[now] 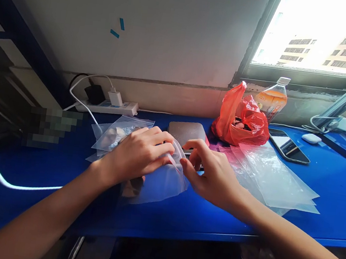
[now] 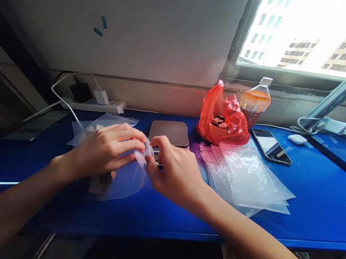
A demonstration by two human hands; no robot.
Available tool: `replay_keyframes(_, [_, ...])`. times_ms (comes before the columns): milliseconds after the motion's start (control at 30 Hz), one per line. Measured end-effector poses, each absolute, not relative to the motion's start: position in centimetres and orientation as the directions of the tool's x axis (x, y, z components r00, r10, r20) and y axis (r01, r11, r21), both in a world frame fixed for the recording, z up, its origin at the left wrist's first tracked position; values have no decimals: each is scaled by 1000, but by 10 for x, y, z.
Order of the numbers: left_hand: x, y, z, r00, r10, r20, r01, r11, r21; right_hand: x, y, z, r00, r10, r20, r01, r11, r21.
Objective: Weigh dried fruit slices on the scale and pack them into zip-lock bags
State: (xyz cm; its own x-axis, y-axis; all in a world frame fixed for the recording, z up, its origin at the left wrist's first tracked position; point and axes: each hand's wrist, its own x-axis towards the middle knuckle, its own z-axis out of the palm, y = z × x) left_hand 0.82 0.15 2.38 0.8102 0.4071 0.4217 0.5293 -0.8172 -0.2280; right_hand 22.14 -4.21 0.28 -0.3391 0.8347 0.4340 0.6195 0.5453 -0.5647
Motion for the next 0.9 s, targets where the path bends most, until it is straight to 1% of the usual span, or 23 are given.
replay_keyframes(33, [9,1,23,806,414,424,531,-822,-206,220,-46,3,-372,812,449,610,579,-541])
replay_keyframes(100, [10,1,22,795,430,428,536,-828,-164,220,-52,5,-442,787,431,613,616,-495])
replay_keyframes(200, [10,2,21,788,455,415,543,-831,-119,220,-56,8,-488,790,371,658,612,-439])
replay_keyframes(300, [4,7,23,766,486,420,568,-818,-88,222,-55,10,-537,778,325,640,627,-444])
replay_keyframes(367, [-1,10,27,741,497,451,582,-811,-64,224,-54,12,-591,754,286,583,645,-494])
replay_keyframes(400, [-3,11,30,726,493,478,581,-813,-43,225,-55,14,-611,739,284,536,650,-538])
replay_keyframes(467, [-6,9,36,683,462,566,550,-835,17,229,-58,19,-594,727,343,407,640,-651])
replay_keyframes(533, [-6,3,41,585,410,700,509,-857,77,232,-63,24,-492,741,457,248,622,-743])
replay_keyframes(567, [-5,-1,44,507,401,763,513,-852,107,234,-65,26,-421,753,506,183,616,-766])
replay_keyframes(600, [-5,-5,46,417,425,804,538,-828,159,235,-67,27,-355,767,534,144,609,-780])
replay_keyframes(633, [-5,-8,48,320,482,816,571,-785,240,235,-68,27,-302,783,543,130,598,-791])
replay_keyframes(667, [-6,-10,49,221,561,798,596,-725,345,235,-67,26,-274,806,525,128,571,-811])
replay_keyframes(700, [-8,-10,50,127,642,756,598,-658,458,234,-66,24,-272,836,476,125,521,-844])
replay_keyframes(733, [-11,-8,50,42,707,706,573,-596,563,232,-63,22,-285,870,403,115,448,-887])
replay_keyframes(767, [-14,-5,51,-31,746,665,525,-554,646,229,-60,18,-308,899,312,90,353,-931])
replay_keyframes(833, [-22,5,52,-162,748,644,399,-547,736,219,-54,10,-352,928,124,-16,127,-992])
replay_keyframes(900, [-26,12,53,-230,731,642,276,-584,763,208,-51,3,-380,925,-26,-148,-89,-985])
